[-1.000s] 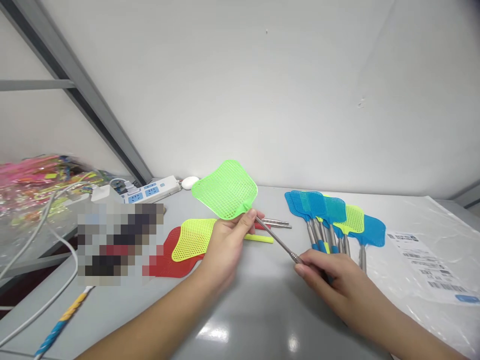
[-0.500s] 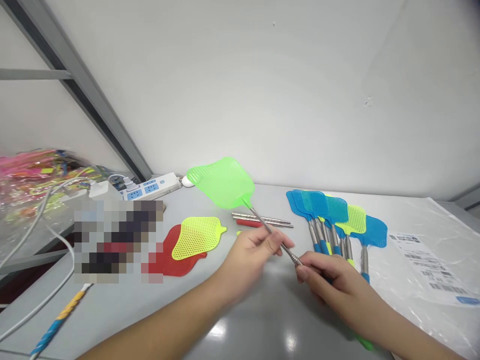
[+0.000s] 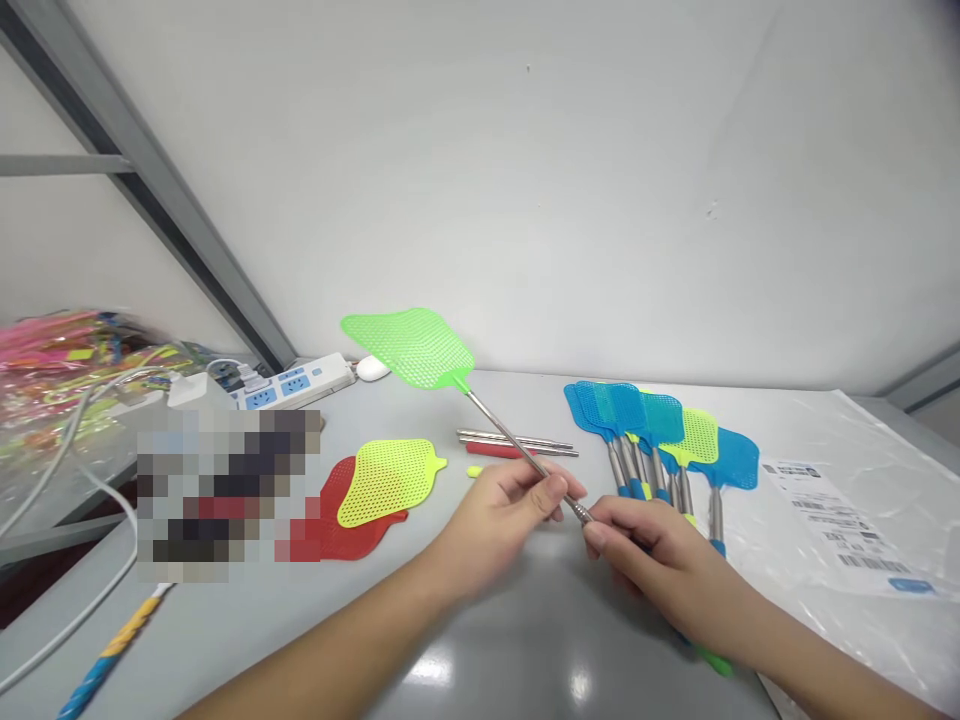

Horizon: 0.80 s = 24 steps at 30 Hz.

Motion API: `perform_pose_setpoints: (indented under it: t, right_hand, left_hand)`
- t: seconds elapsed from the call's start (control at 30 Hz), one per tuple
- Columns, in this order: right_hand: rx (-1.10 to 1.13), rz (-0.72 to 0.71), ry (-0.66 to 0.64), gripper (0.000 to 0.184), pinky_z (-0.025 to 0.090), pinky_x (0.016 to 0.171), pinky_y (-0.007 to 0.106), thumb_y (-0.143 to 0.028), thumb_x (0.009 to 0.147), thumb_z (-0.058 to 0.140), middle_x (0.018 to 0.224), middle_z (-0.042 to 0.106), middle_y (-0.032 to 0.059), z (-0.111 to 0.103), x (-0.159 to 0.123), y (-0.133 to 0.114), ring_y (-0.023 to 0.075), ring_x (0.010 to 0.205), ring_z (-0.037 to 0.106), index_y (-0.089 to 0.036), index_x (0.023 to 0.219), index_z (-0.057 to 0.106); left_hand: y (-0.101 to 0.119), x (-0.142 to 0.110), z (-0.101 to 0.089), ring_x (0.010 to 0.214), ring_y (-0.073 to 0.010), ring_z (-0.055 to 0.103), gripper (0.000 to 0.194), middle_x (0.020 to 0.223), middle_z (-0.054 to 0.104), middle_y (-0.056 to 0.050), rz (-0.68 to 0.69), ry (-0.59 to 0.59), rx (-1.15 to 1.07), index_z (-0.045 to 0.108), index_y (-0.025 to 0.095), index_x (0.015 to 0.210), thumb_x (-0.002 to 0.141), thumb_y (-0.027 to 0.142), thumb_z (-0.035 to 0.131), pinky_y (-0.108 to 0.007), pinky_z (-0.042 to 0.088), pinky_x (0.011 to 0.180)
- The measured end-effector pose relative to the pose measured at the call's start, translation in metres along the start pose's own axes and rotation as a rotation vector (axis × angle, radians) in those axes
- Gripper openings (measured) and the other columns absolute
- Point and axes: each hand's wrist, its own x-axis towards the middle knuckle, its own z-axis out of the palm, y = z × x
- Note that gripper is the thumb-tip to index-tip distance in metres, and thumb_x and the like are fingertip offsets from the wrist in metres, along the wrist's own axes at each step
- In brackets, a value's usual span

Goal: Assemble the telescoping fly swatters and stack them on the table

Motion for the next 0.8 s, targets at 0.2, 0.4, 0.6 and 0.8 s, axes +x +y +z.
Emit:
perform_pose_setpoints:
  t: [0.2,0.4,0.6,0.8]
  right_hand:
    - [0.116,0.074,-0.055,0.038,0.024,0.045,0.022,-0.051,0.097,0.041,0.053,0.039,-0.0072,-0.003,0.002,-0.003,0.0088,0.047,0.034,-0.021,0.077,0.052]
    - [0.092,0.045,-0.114,0.04,0.027,0.046,0.022,-0.048,0.097,0.044,0.053,0.043,-0.0058,-0.012,-0.002,-0.003,0.0086,0.049,0.036,-0.02,0.069,0.047]
    - [0.068,0.03,-0.162,0.043,0.031,0.051,0.023,-0.051,0.097,0.044,0.05,0.045,-0.0055,-0.01,-0.002,0.005,0.0087,0.05,0.039,-0.02,0.067,0.046]
    - [0.14,0.075,-0.166,0.045,0.029,0.047,0.021,-0.054,0.096,0.044,0.054,0.044,-0.0067,-0.003,0.0,0.016,0.0061,0.047,0.039,-0.02,0.067,0.042]
  left_hand:
    - [-0.006,-0.001,0.007,0.079,-0.0153,0.05,0.033,0.079,0.058,-0.003,-0.024,0.095,-0.117,0.074,0.019,0.086,0.089,0.049,0.06,-0.028,0.039,0.079]
    - [0.021,0.014,-0.038,0.066,-0.0097,0.046,0.03,0.081,0.059,-0.002,0.226,0.458,-0.354,0.07,0.017,0.075,0.082,0.045,0.07,-0.023,0.043,0.068]
    - [0.027,0.016,-0.04,0.062,-0.0079,0.046,0.031,0.08,0.057,0.0,0.264,0.467,-0.347,0.067,0.018,0.078,0.084,0.048,0.067,-0.021,0.043,0.065]
    - [-0.001,0.008,-0.016,0.069,-0.0126,0.05,0.041,0.072,0.059,-0.001,0.099,0.258,-0.06,0.068,0.019,0.085,0.092,0.056,0.051,-0.026,0.04,0.073]
